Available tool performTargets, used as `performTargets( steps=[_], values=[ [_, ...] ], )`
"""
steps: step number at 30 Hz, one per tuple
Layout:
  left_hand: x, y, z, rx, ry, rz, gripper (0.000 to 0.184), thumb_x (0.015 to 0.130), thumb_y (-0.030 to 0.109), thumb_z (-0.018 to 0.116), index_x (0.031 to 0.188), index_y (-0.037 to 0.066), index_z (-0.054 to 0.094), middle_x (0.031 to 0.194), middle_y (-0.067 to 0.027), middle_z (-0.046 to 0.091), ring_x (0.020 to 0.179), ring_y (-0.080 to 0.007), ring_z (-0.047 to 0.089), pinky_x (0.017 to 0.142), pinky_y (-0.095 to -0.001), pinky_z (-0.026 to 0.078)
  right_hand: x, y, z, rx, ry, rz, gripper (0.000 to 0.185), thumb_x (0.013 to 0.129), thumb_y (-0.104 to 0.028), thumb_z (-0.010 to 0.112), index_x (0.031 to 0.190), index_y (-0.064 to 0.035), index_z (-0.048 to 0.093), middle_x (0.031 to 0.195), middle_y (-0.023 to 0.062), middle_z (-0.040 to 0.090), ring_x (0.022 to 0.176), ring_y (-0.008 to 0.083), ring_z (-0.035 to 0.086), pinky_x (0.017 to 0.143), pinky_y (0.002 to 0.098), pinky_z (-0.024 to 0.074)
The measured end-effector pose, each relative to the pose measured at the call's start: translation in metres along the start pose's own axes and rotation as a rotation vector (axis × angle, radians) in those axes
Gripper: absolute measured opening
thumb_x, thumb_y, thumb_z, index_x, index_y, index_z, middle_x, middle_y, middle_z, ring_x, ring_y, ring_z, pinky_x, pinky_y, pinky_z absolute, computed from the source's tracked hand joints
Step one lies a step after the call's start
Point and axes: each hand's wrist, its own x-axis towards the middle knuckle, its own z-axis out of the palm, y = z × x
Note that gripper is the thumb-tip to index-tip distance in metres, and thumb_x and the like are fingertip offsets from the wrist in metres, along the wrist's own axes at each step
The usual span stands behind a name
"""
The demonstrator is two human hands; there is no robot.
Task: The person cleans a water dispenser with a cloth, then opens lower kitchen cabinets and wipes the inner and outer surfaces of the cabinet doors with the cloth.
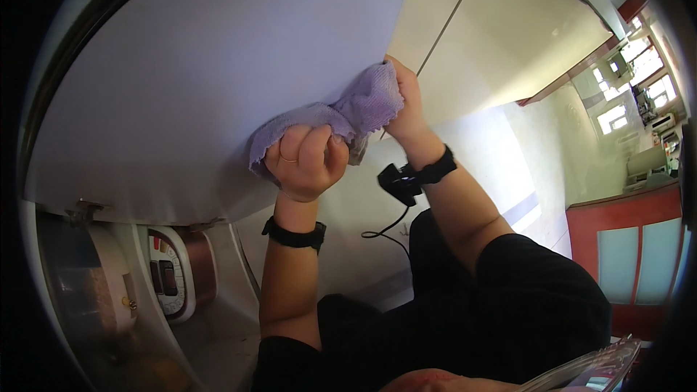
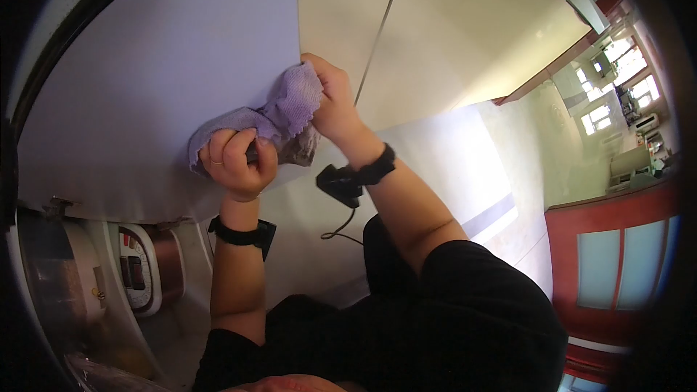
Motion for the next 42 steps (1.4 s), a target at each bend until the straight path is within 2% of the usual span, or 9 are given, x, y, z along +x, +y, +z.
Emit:
performTargets(
  steps=[2, 9, 16, 20, 23, 25, 29, 35, 42],
  values=[
    [-0.001, -0.002, -0.004, -0.013, -0.022, 0.011, 0.013, 0.067, 0.016, 0.06, 0.079, 0.012, 0.057, 0.073, 0.0006, 0.054, 0.062, -0.0149, 0.052, 0.059, -0.0256, 0.033, -0.001, -0.006, -0.007, 0.309, -0.106, 0.124, 0.032, 0.081, -0.002, 0.054, 0.112, 0.0003, 0.052, 0.097, 0.0044, 0.06, 0.09, 0.0097, 0.054, 0.08, 0.0239, 0.0438],
    [0.002, 0.002, 0.003, 0.004, 0.035, -0.011, 0.013, 0.067, 0.015, 0.06, 0.079, 0.011, 0.057, 0.072, 0.0012, 0.053, 0.061, -0.0147, 0.051, 0.056, -0.0258, 0.033, -0.002, -0.007, -0.012, 0.415, -0.243, 0.173, 0.036, 0.082, -0.005, 0.059, 0.116, 0.0018, 0.049, 0.103, 0.0027, 0.058, 0.094, 0.0101, 0.053, 0.083, 0.024, 0.0433],
    [0.001, 0.002, 0.003, 0.011, 0.022, -0.016, 0.013, 0.067, 0.015, 0.059, 0.079, 0.011, 0.056, 0.071, 0.0012, 0.052, 0.061, -0.0152, 0.051, 0.056, -0.0261, 0.033, -0.004, 0.0, 0.016, 0.297, 0.138, 0.111, 0.01, 0.082, -0.009, 0.057, 0.085, -0.0003, 0.055, 0.075, -0.0001, 0.056, 0.069, 0.0068, 0.05, 0.064, 0.0215, 0.0429],
    [-0.001, -0.001, -0.001, 0.022, -0.007, 0.023, 0.013, 0.067, 0.016, 0.06, 0.079, 0.012, 0.057, 0.072, 0.0008, 0.053, 0.063, -0.0152, 0.052, 0.059, -0.0262, 0.034, 0.001, -0.001, 0.02, 0.134, 0.182, -0.072, 0.016, 0.081, -0.01, 0.057, 0.07, -0.0024, 0.049, 0.065, -0.0006, 0.052, 0.062, 0.0069, 0.045, 0.057, 0.0226, 0.0404],
    [-0.004, -0.006, -0.007, -0.005, -0.051, 0.039, 0.015, 0.067, 0.015, 0.06, 0.081, 0.011, 0.056, 0.075, -0.0009, 0.054, 0.064, -0.0178, 0.051, 0.06, -0.0287, 0.035, -0.003, 0.006, 0.006, 0.131, 0.0, -0.008, 0.015, 0.081, -0.01, 0.057, 0.093, -0.0005, 0.052, 0.08, 0.0028, 0.056, 0.075, 0.0089, 0.051, 0.069, 0.0241, 0.0436],
    [-0.005, -0.007, -0.008, -0.043, -0.079, 0.039, 0.017, 0.067, 0.013, 0.059, 0.083, 0.01, 0.055, 0.076, -0.0025, 0.053, 0.064, -0.0205, 0.05, 0.06, -0.0311, 0.036, -0.005, 0.006, 0.002, 0.187, -0.166, 0.025, 0.041, 0.081, -0.007, 0.057, 0.118, -0.0002, 0.042, 0.101, 0.0059, 0.054, 0.096, 0.0101, 0.051, 0.084, 0.0253, 0.0418],
    [-0.008, -0.005, -0.004, -0.016, -0.039, 0.027, 0.015, 0.067, 0.014, 0.06, 0.081, 0.011, 0.057, 0.077, -0.0011, 0.054, 0.065, -0.0174, 0.052, 0.061, -0.0279, 0.036, -0.006, 0.002, -0.003, 0.179, -0.234, 0.034, 0.038, 0.081, -0.005, 0.057, 0.117, 0.0, 0.043, 0.104, 0.0052, 0.053, 0.098, 0.01, 0.05, 0.085, 0.0255, 0.0415],
    [-0.006, -0.005, -0.003, -0.018, -0.039, 0.015, 0.014, 0.067, 0.016, 0.061, 0.081, 0.012, 0.058, 0.078, -0.0005, 0.055, 0.068, -0.015, 0.053, 0.063, -0.0256, 0.036, -0.011, 0.006, 0.017, 0.422, -0.041, 0.097, 0.031, 0.082, -0.007, 0.056, 0.11, 0.0006, 0.047, 0.096, 0.0022, 0.054, 0.089, 0.0082, 0.052, 0.079, 0.0243, 0.0435],
    [-0.008, -0.008, -0.01, -0.012, -0.081, 0.036, 0.015, 0.067, 0.017, 0.063, 0.081, 0.012, 0.059, 0.079, -0.0007, 0.057, 0.068, -0.0157, 0.054, 0.063, -0.0259, 0.038, -0.008, 0.01, 0.017, 0.244, 0.064, 0.107, 0.02, 0.082, -0.01, 0.054, 0.1, -0.0002, 0.055, 0.088, 0.0015, 0.059, 0.082, 0.0088, 0.053, 0.076, 0.0241, 0.0439]
  ],
)
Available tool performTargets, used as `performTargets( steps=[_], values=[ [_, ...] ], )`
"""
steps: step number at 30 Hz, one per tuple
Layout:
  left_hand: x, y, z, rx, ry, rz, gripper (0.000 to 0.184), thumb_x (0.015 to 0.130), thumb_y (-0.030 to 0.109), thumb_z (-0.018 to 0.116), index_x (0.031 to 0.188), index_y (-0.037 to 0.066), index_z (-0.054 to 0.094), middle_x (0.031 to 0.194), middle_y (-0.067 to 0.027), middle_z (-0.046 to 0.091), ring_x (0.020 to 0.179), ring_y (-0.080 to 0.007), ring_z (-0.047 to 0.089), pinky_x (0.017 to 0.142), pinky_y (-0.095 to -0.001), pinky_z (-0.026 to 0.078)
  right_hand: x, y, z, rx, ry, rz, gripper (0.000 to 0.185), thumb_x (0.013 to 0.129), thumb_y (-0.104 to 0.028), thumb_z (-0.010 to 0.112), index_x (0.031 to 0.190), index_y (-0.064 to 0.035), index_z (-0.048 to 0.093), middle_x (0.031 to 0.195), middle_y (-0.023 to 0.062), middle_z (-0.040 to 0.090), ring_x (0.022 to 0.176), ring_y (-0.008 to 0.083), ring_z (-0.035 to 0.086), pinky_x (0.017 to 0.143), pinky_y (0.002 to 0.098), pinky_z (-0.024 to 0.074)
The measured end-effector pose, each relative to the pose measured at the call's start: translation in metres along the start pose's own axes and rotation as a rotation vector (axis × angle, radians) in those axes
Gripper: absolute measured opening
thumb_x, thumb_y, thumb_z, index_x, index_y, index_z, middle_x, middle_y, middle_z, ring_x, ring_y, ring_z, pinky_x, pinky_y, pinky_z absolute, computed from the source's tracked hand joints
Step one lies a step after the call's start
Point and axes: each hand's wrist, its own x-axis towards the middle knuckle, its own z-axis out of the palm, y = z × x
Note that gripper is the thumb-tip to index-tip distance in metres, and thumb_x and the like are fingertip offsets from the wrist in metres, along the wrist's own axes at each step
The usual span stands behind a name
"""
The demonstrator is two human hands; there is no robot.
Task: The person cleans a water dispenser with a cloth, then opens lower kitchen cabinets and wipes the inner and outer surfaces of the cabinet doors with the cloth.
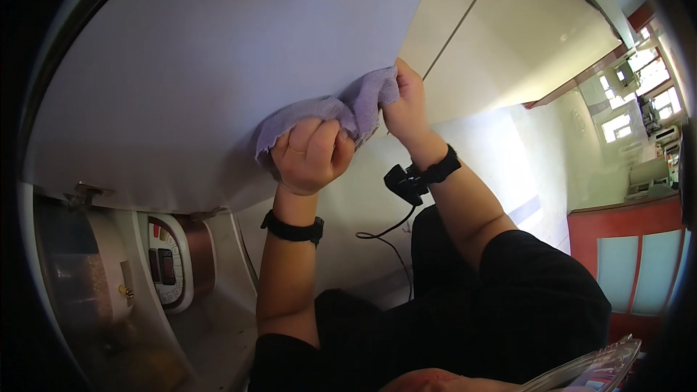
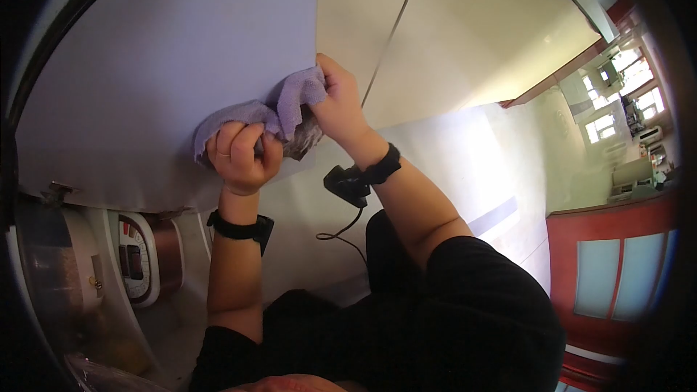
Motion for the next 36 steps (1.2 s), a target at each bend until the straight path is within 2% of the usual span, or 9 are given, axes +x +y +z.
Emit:
performTargets(
  steps=[10, 14, 16, 19, 23, 25, 28, 30, 36],
  values=[
    [0.0, -0.002, -0.001, -0.046, 0.021, -0.013, 0.017, 0.066, 0.014, 0.064, 0.082, 0.012, 0.059, 0.08, -0.0008, 0.057, 0.064, -0.016, 0.054, 0.06, -0.0249, 0.041, 0.01, -0.007, -0.033, 0.174, -0.416, 0.167, 0.033, 0.085, -0.013, 0.055, 0.115, 0.0007, 0.051, 0.101, 0.0026, 0.059, 0.09, 0.0092, 0.054, 0.08, 0.0247, 0.0439],
    [0.002, -0.002, -0.001, -0.06, 0.011, -0.017, 0.018, 0.065, 0.013, 0.064, 0.083, 0.012, 0.058, 0.08, -0.0016, 0.058, 0.063, -0.0172, 0.053, 0.059, -0.0256, 0.041, 0.008, -0.006, -0.026, 0.315, -0.359, 0.163, 0.028, 0.085, -0.017, 0.059, 0.106, 0.0005, 0.054, 0.09, 0.0009, 0.059, 0.08, 0.0082, 0.055, 0.069, 0.0223, 0.0455],
    [0.001, -0.002, -0.001, -0.057, 0.002, -0.017, 0.019, 0.065, 0.013, 0.064, 0.083, 0.012, 0.058, 0.08, -0.0019, 0.058, 0.063, -0.0177, 0.053, 0.06, -0.0258, 0.042, 0.004, -0.007, -0.017, 0.017, -0.187, 0.068, 0.027, 0.085, -0.016, 0.055, 0.105, 0.0012, 0.057, 0.091, 0.0018, 0.06, 0.082, 0.0078, 0.054, 0.073, 0.0238, 0.0448],
    [0.001, 0.0, 0.0, -0.056, 0.016, -0.017, 0.019, 0.065, 0.013, 0.064, 0.083, 0.012, 0.058, 0.081, -0.0024, 0.058, 0.063, -0.0184, 0.053, 0.06, -0.0262, 0.042, 0.004, -0.005, -0.001, -0.077, 0.029, 0.034, 0.02, 0.081, -0.014, 0.056, 0.093, 0.0018, 0.058, 0.081, 0.0035, 0.06, 0.074, 0.0082, 0.053, 0.067, 0.0241, 0.0443],
    [0.001, -0.001, -0.001, -0.05, 0.024, -0.022, 0.019, 0.065, 0.013, 0.063, 0.083, 0.012, 0.058, 0.081, -0.0026, 0.058, 0.063, -0.0183, 0.053, 0.059, -0.0266, 0.041, 0.01, -0.016, 0.003, -0.279, 0.025, -0.025, 0.017, 0.077, -0.011, 0.054, 0.087, 0.0023, 0.057, 0.075, 0.0065, 0.059, 0.068, 0.0109, 0.052, 0.064, 0.0259, 0.0437],
    [0.002, -0.001, 0.0, -0.035, 0.033, -0.017, 0.019, 0.065, 0.013, 0.063, 0.083, 0.012, 0.058, 0.081, -0.0026, 0.058, 0.063, -0.0182, 0.053, 0.059, -0.0267, 0.041, 0.004, -0.022, 0.009, -0.243, 0.142, -0.051, 0.011, 0.084, -0.008, 0.05, 0.085, 0.0016, 0.055, 0.08, 0.006, 0.059, 0.077, 0.0126, 0.054, 0.069, 0.0266, 0.0445],
    [0.002, -0.002, -0.002, -0.05, 0.031, -0.021, 0.019, 0.065, 0.013, 0.063, 0.083, 0.012, 0.058, 0.081, -0.0027, 0.057, 0.063, -0.018, 0.053, 0.059, -0.0267, 0.041, 0.01, -0.039, -0.006, -0.297, -0.12, 0.082, 0.017, 0.083, -0.006, 0.051, 0.098, 0.0017, 0.054, 0.089, 0.0068, 0.059, 0.085, 0.0121, 0.054, 0.076, 0.0271, 0.0437],
    [0.0, -0.001, -0.002, -0.045, 0.002, -0.008, 0.019, 0.065, 0.01, 0.061, 0.083, 0.009, 0.055, 0.081, -0.004, 0.054, 0.066, -0.0216, 0.051, 0.062, -0.0327, 0.04, 0.01, -0.037, -0.007, -0.23, -0.145, 0.036, 0.022, 0.079, -0.005, 0.052, 0.1, 0.0013, 0.055, 0.089, 0.0065, 0.06, 0.085, 0.0123, 0.054, 0.077, 0.0265, 0.0433],
    [0.001, -0.001, 0.003, -0.043, 0.016, -0.009, 0.019, 0.065, 0.011, 0.06, 0.083, 0.01, 0.055, 0.078, -0.0036, 0.054, 0.064, -0.0214, 0.051, 0.06, -0.032, 0.039, 0.006, -0.039, 0.002, -0.012, -0.148, 0.056, 0.031, 0.077, -0.002, 0.055, 0.108, 0.0008, 0.053, 0.095, 0.0036, 0.06, 0.091, 0.0107, 0.054, 0.08, 0.0246, 0.0433]
  ],
)
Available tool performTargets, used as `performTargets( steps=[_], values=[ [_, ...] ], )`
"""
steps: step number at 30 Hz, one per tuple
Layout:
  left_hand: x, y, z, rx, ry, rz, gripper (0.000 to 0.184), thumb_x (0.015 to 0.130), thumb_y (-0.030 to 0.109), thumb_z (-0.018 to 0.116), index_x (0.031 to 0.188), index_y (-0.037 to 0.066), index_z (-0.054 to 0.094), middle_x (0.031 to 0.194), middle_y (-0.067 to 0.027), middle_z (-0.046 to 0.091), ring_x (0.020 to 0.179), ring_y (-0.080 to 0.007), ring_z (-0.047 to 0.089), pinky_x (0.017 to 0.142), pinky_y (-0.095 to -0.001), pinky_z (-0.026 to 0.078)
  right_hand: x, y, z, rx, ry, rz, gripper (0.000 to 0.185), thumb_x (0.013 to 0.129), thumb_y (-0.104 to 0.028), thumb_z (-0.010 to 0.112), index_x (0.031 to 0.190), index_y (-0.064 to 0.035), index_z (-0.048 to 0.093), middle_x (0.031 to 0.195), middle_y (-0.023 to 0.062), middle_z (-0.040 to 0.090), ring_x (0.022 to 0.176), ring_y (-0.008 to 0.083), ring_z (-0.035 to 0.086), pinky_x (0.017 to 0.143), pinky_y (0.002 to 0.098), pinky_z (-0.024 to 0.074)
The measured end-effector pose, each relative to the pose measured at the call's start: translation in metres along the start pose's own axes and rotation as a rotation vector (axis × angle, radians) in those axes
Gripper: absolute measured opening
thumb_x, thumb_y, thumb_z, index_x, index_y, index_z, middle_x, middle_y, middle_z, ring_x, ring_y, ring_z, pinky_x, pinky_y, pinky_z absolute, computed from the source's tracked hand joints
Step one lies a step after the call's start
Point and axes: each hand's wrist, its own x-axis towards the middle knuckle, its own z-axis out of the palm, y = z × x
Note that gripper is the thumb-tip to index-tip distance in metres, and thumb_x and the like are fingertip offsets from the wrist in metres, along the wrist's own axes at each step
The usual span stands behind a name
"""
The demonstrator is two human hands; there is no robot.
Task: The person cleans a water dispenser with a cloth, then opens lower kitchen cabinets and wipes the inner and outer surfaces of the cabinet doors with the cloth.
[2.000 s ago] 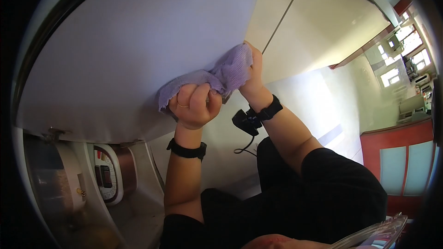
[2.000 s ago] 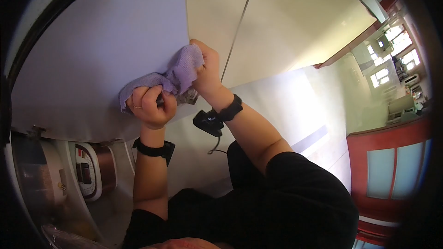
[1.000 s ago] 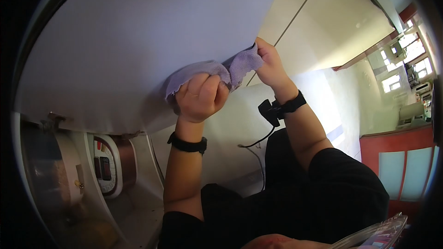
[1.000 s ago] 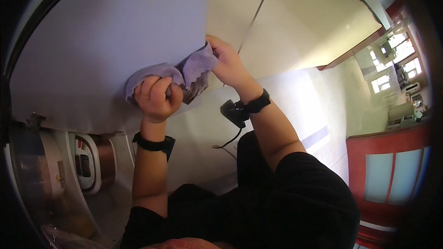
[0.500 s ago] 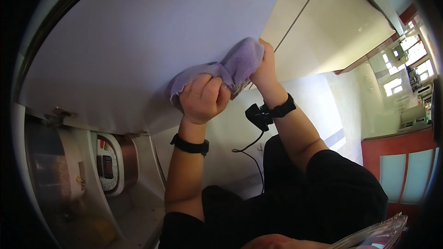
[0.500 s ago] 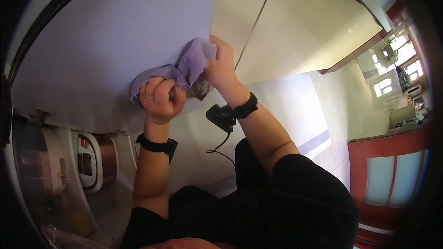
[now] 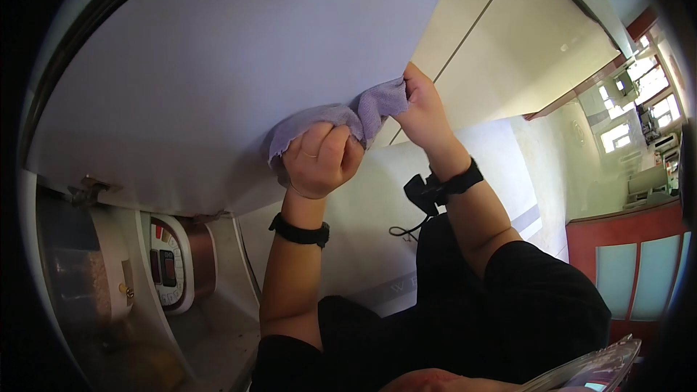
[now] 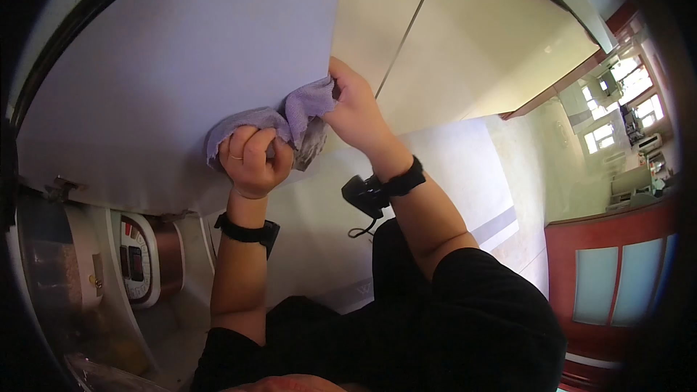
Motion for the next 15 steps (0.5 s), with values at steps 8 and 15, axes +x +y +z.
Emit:
performTargets(
  steps=[8, 15],
  values=[
    [-0.002, 0.002, 0.004, 0.027, 0.018, -0.038, 0.019, 0.064, 0.015, 0.064, 0.083, 0.013, 0.058, 0.078, -0.0013, 0.056, 0.066, -0.0173, 0.054, 0.063, -0.026, 0.038, 0.006, 0.017, 0.008, 0.259, 0.182, 0.022, 0.024, 0.074, -0.001, 0.054, 0.097, 0.0024, 0.058, 0.086, 0.0037, 0.06, 0.079, 0.01, 0.055, 0.073, 0.0229, 0.0437],
    [0.001, 0.001, 0.004, -0.003, 0.046, -0.047, 0.017, 0.064, 0.015, 0.063, 0.081, 0.014, 0.058, 0.075, 0.0003, 0.056, 0.062, -0.015, 0.053, 0.058, -0.0242, 0.039, 0.011, 0.015, 0.017, -0.325, 0.368, -0.144, 0.008, 0.073, -0.003, 0.051, 0.078, 0.0022, 0.055, 0.073, 0.0077, 0.058, 0.067, 0.0116, 0.053, 0.059, 0.0283, 0.0431]
  ],
)
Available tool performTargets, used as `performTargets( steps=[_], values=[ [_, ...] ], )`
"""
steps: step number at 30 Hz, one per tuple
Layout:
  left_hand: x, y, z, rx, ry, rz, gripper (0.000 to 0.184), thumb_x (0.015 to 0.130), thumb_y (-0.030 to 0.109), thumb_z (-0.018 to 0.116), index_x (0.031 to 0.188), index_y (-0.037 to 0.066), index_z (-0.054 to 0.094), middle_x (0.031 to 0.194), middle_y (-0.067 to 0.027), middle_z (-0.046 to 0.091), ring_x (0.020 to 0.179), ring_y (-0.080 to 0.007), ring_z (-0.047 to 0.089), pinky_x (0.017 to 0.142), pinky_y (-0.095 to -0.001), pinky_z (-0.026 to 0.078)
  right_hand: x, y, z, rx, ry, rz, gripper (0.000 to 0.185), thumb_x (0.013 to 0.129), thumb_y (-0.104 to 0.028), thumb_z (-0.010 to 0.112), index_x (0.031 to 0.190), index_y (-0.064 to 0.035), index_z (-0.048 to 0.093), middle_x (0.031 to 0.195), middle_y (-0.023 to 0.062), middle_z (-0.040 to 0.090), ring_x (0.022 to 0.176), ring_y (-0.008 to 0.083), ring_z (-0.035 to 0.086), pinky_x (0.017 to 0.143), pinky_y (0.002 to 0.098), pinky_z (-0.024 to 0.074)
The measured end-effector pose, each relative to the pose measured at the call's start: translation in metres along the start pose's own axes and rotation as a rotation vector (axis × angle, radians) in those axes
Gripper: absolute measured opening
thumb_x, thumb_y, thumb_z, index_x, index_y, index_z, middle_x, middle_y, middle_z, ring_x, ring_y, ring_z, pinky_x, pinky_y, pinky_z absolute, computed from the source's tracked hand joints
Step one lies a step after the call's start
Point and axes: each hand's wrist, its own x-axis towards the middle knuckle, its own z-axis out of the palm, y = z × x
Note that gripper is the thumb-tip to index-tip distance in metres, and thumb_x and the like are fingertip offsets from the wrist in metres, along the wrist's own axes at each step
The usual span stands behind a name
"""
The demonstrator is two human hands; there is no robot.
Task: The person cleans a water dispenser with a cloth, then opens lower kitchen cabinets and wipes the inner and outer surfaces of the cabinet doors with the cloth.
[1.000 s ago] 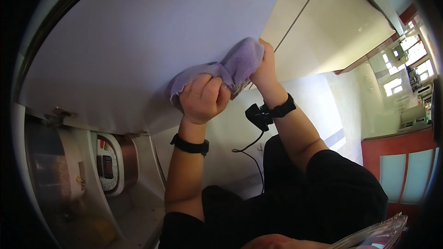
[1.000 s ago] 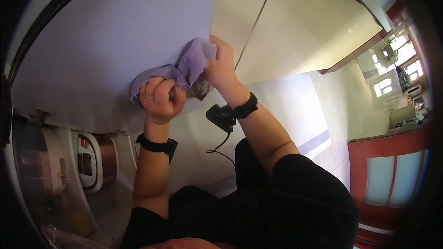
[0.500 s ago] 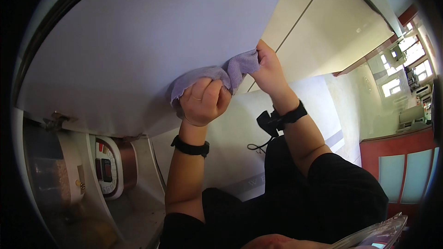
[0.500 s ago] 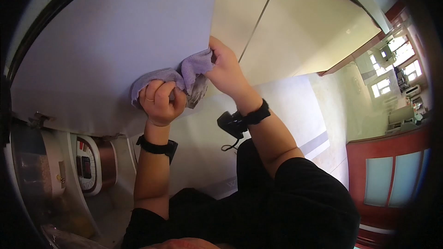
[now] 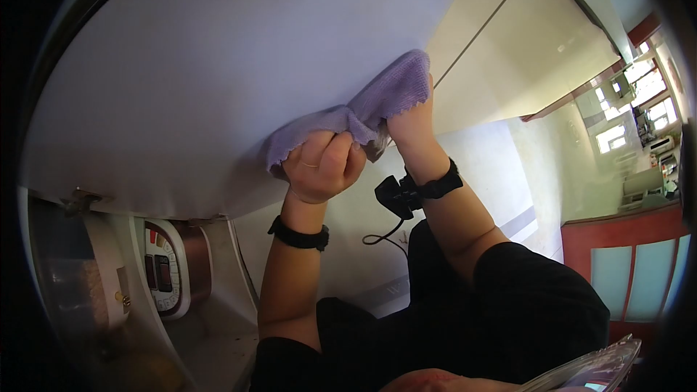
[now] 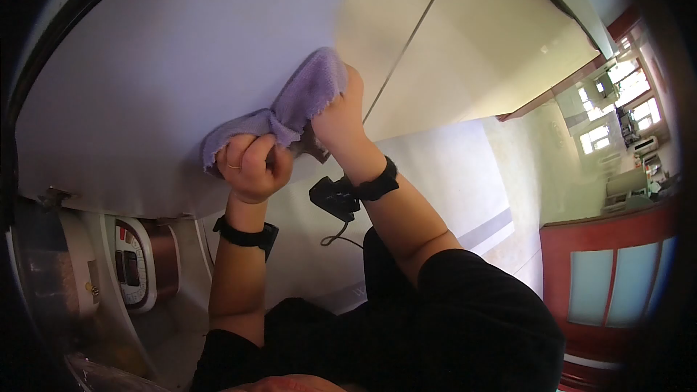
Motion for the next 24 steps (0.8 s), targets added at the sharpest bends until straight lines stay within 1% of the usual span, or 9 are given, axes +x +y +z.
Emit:
performTargets(
  steps=[2, 5, 7, 8, 9, 11, 12, 14, 24],
  values=[
    [0.001, -0.001, -0.001, 0.0, -0.009, 0.008, 0.017, 0.064, 0.015, 0.063, 0.08, 0.014, 0.058, 0.073, 0.0009, 0.056, 0.06, -0.0144, 0.053, 0.056, -0.0235, 0.04, 0.0, 0.013, -0.001, -0.166, 0.005, -0.132, 0.006, 0.073, -0.002, 0.051, 0.075, 0.0023, 0.054, 0.072, 0.0087, 0.058, 0.066, 0.0124, 0.053, 0.058, 0.0302, 0.0429],
    [-0.001, -0.003, -0.002, 0.001, -0.014, 0.021, 0.016, 0.064, 0.015, 0.063, 0.079, 0.014, 0.058, 0.07, 0.0018, 0.056, 0.056, -0.0133, 0.053, 0.052, -0.0222, 0.041, -0.003, 0.026, -0.011, -0.045, -0.129, -0.189, 0.016, 0.073, 0.001, 0.048, 0.088, 0.0028, 0.055, 0.085, 0.0081, 0.059, 0.079, 0.0138, 0.055, 0.068, 0.0303, 0.045],
    [-0.001, -0.002, -0.001, 0.002, -0.004, 0.024, 0.016, 0.064, 0.015, 0.062, 0.079, 0.014, 0.058, 0.069, 0.0021, 0.056, 0.055, -0.0129, 0.053, 0.051, -0.0218, 0.041, -0.009, 0.023, -0.019, 0.323, -0.288, 0.054, 0.032, 0.074, 0.005, 0.049, 0.106, 0.0019, 0.051, 0.102, 0.0071, 0.056, 0.096, 0.0142, 0.052, 0.081, 0.0297, 0.0432],
    [-0.002, -0.002, -0.001, 0.026, 0.001, 0.036, 0.015, 0.064, 0.015, 0.062, 0.079, 0.014, 0.058, 0.07, 0.0022, 0.056, 0.056, -0.0128, 0.053, 0.052, -0.0221, 0.041, -0.006, 0.027, -0.026, 0.27, -0.422, 0.006, 0.042, 0.078, 0.005, 0.052, 0.118, 0.0007, 0.044, 0.112, 0.007, 0.052, 0.106, 0.0139, 0.047, 0.091, 0.0289, 0.0384],
    [-0.002, -0.001, 0.0, 0.05, 0.006, 0.049, 0.015, 0.064, 0.015, 0.062, 0.079, 0.014, 0.058, 0.07, 0.0023, 0.056, 0.057, -0.0127, 0.054, 0.052, -0.0225, 0.041, -0.004, 0.029, -0.028, 0.263, -0.422, 0.006, 0.042, 0.078, 0.005, 0.052, 0.118, 0.0007, 0.044, 0.112, 0.007, 0.052, 0.106, 0.0139, 0.047, 0.091, 0.0289, 0.0384],
    [-0.003, 0.0, -0.001, 0.049, -0.002, 0.044, 0.015, 0.065, 0.015, 0.062, 0.079, 0.013, 0.058, 0.071, 0.0019, 0.057, 0.058, -0.0132, 0.054, 0.054, -0.023, 0.041, -0.001, 0.033, -0.03, 0.64, -0.58, 0.238, 0.035, 0.082, -0.002, 0.054, 0.116, 0.0001, 0.046, 0.109, 0.008, 0.053, 0.102, 0.0136, 0.05, 0.087, 0.0283, 0.0418],
    [-0.003, 0.0, -0.001, 0.051, -0.016, 0.042, 0.015, 0.065, 0.016, 0.062, 0.08, 0.013, 0.058, 0.073, 0.0014, 0.057, 0.06, -0.0136, 0.054, 0.056, -0.0236, 0.041, -0.002, 0.034, -0.031, 0.638, -0.577, 0.236, 0.035, 0.082, -0.002, 0.054, 0.116, 0.0001, 0.046, 0.109, 0.008, 0.053, 0.102, 0.0136, 0.05, 0.087, 0.0283, 0.0418],
    [-0.003, -0.002, 0.0, 0.047, -0.016, 0.049, 0.015, 0.066, 0.016, 0.062, 0.08, 0.013, 0.058, 0.075, 0.0008, 0.057, 0.062, -0.0143, 0.055, 0.058, -0.0242, 0.04, -0.001, 0.035, -0.028, 0.989, -0.5, 0.401, 0.028, 0.085, -0.006, 0.054, 0.112, -0.001, 0.049, 0.104, 0.0074, 0.055, 0.095, 0.0134, 0.054, 0.081, 0.0268, 0.045],
    [0.004, -0.001, -0.002, 0.025, 0.014, 0.007, 0.018, 0.066, 0.015, 0.063, 0.083, 0.013, 0.058, 0.081, -0.0009, 0.056, 0.064, -0.0169, 0.052, 0.06, -0.026, 0.04, 0.028, -0.013, -0.02, 0.664, -0.309, 0.145, 0.019, 0.081, -0.005, 0.053, 0.099, 0.001, 0.053, 0.092, 0.008, 0.06, 0.082, 0.0175, 0.059, 0.075, 0.0286, 0.0485]
  ],
)
